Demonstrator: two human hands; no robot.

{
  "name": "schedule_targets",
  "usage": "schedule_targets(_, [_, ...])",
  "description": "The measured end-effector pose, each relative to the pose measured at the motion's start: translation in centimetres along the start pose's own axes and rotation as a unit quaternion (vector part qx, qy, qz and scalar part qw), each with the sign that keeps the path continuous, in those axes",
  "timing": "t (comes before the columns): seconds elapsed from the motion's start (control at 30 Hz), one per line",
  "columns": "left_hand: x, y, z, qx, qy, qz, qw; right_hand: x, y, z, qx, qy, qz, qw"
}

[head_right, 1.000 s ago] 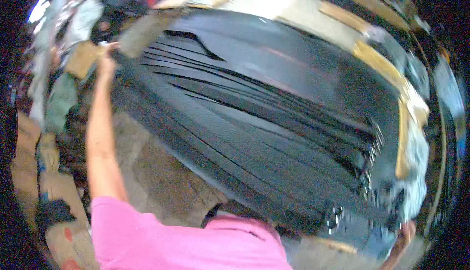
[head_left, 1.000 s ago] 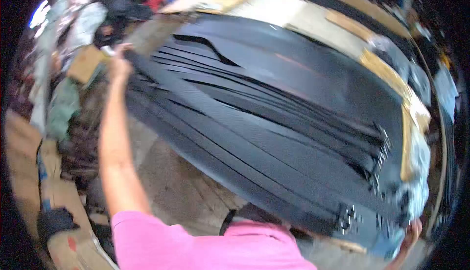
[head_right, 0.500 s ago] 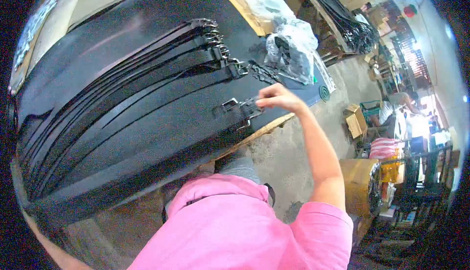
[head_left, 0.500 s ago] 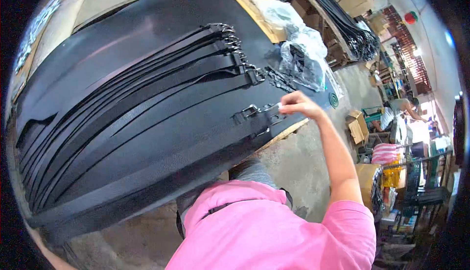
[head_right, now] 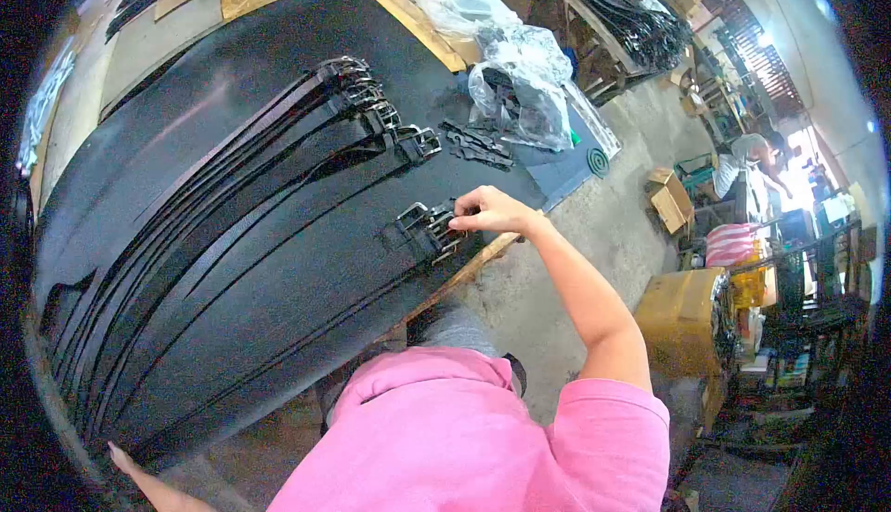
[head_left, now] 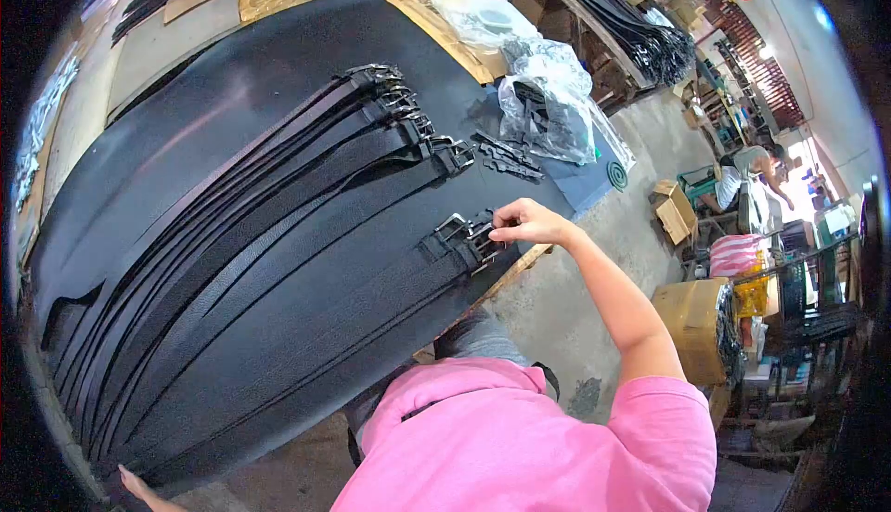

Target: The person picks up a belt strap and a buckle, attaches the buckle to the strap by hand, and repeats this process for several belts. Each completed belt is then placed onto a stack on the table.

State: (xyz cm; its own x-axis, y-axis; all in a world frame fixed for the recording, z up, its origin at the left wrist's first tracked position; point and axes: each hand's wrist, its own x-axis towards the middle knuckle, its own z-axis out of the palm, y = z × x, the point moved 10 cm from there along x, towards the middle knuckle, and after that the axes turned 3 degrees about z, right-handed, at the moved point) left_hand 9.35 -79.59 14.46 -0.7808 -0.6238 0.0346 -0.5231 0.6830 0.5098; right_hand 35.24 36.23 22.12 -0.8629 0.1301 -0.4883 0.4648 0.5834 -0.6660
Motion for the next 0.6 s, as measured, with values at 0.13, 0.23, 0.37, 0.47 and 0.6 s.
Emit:
schedule_targets(0.13, [-1.4, 1.0, -1.2, 0.303, 0.028, -0.079, 0.949, -1.1, -2.0, -0.4, 0.103, 0.011, -0.027, 0.994])
schedule_targets(0.23, [-2.0, 1.9, -2.1, 0.334, 0.039, -0.092, 0.937, -2.5, -4.3, -0.9, 0.190, -0.003, -0.022, 0.981])
schedule_targets(0.37, [-2.9, 2.5, -2.6, 0.340, 0.067, -0.085, 0.934, -2.7, -5.0, -1.2, 0.255, -0.018, -0.014, 0.967])
schedule_targets(0.47, [-4.2, 3.5, -2.5, 0.343, 0.084, -0.078, 0.932, -1.9, -4.1, -0.5, 0.243, -0.030, 0.004, 0.970])
schedule_targets(0.6, [-5.6, 4.9, -2.7, 0.344, 0.114, -0.067, 0.930, -1.0, -3.9, 1.9, 0.163, -0.068, 0.016, 0.984])
